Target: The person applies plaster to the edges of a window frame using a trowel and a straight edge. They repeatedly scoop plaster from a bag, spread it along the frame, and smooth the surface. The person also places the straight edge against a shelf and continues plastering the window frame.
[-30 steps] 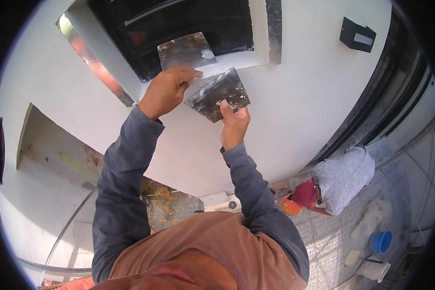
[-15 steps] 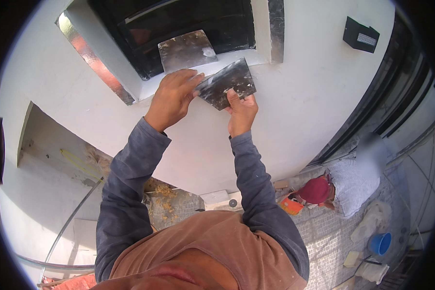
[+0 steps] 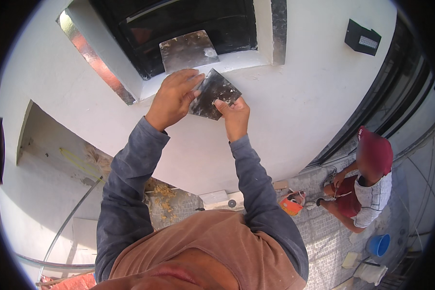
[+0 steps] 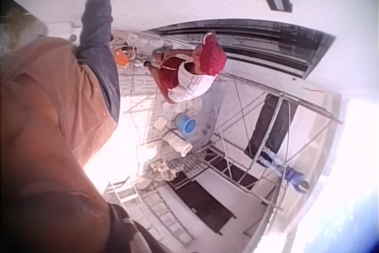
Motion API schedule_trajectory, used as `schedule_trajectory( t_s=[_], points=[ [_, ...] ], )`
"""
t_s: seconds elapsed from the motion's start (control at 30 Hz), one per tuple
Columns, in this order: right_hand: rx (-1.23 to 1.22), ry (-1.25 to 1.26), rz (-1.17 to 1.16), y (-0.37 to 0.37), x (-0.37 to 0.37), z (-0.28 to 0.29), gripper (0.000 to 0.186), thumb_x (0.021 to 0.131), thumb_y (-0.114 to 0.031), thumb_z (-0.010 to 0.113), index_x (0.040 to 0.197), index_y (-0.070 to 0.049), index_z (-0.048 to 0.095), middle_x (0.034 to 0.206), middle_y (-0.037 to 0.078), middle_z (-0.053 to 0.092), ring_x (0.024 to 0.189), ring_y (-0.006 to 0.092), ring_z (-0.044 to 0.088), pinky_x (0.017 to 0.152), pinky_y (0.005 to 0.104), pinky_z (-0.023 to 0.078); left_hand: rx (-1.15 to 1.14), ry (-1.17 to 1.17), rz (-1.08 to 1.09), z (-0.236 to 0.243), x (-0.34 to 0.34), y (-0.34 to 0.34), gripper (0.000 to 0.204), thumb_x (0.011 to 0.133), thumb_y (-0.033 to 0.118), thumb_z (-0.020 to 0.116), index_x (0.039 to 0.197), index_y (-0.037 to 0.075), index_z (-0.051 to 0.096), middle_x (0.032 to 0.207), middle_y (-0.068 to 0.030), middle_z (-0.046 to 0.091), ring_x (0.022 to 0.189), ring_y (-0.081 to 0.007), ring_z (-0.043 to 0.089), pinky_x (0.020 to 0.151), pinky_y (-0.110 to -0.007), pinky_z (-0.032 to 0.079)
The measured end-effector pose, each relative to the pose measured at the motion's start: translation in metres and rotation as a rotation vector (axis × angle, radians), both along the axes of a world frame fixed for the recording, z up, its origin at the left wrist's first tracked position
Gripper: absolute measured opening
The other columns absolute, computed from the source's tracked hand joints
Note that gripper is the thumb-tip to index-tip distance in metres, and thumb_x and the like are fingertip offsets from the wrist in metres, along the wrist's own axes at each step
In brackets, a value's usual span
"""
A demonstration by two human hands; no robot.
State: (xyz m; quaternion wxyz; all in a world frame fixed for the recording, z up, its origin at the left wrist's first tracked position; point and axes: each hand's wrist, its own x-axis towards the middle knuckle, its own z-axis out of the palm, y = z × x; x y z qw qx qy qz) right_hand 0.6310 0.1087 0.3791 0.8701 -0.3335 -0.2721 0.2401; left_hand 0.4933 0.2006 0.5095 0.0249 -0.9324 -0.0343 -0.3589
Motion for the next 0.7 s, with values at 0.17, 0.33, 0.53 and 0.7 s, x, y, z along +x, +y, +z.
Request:
schedule_trajectory(
  t_s=[0.17,0.33,0.53,0.7],
  points=[
    [-0.018,0.081,-0.059,-0.005,0.012,0.0,0.032,0.092,-0.008,0.078,0.119,-0.001,0.063,0.103,0.006,0.072,0.087,0.0116,0.068,0.075,0.0263,0.059,-0.03,0.005,-0.003,0.0,-0.001,0.001,0.038,0.088,0.006,0.071,0.126,0.003,0.069,0.132,-0.0177,0.065,0.124,-0.0385,0.058,0.107,-0.044,0.044],
    [0.053,-0.04,0.049,0.001,0.004,0.001,0.031,0.092,-0.006,0.076,0.119,0.002,0.063,0.103,0.006,0.072,0.091,0.0123,0.068,0.079,0.0276,0.058,-0.054,0.003,-0.02,0.003,0.001,0.003,0.034,0.088,0.009,0.071,0.121,0.002,0.071,0.131,-0.0176,0.065,0.124,-0.0377,0.058,0.106,-0.046,0.043],
    [0.032,-0.063,0.049,0.001,-0.012,-0.011,0.031,0.093,-0.001,0.074,0.121,0.003,0.063,0.108,0.007,0.072,0.093,0.0133,0.068,0.084,0.029,0.057,-0.194,-0.017,0.05,0.008,-0.014,0.002,0.035,0.09,0.009,0.07,0.124,0.002,0.07,0.134,-0.0182,0.064,0.126,-0.0381,0.057,0.108,-0.044,0.044],
    [0.105,0.011,-0.098,-0.004,0.007,-0.008,0.034,0.093,-0.016,0.079,0.118,-0.001,0.062,0.103,0.006,0.072,0.086,0.0118,0.068,0.076,0.0282,0.059,-0.142,-0.009,0.104,0.006,-0.022,0.003,0.036,0.09,0.01,0.071,0.126,0.003,0.069,0.135,-0.0182,0.063,0.127,-0.0384,0.056,0.109,-0.044,0.043]
  ],
)
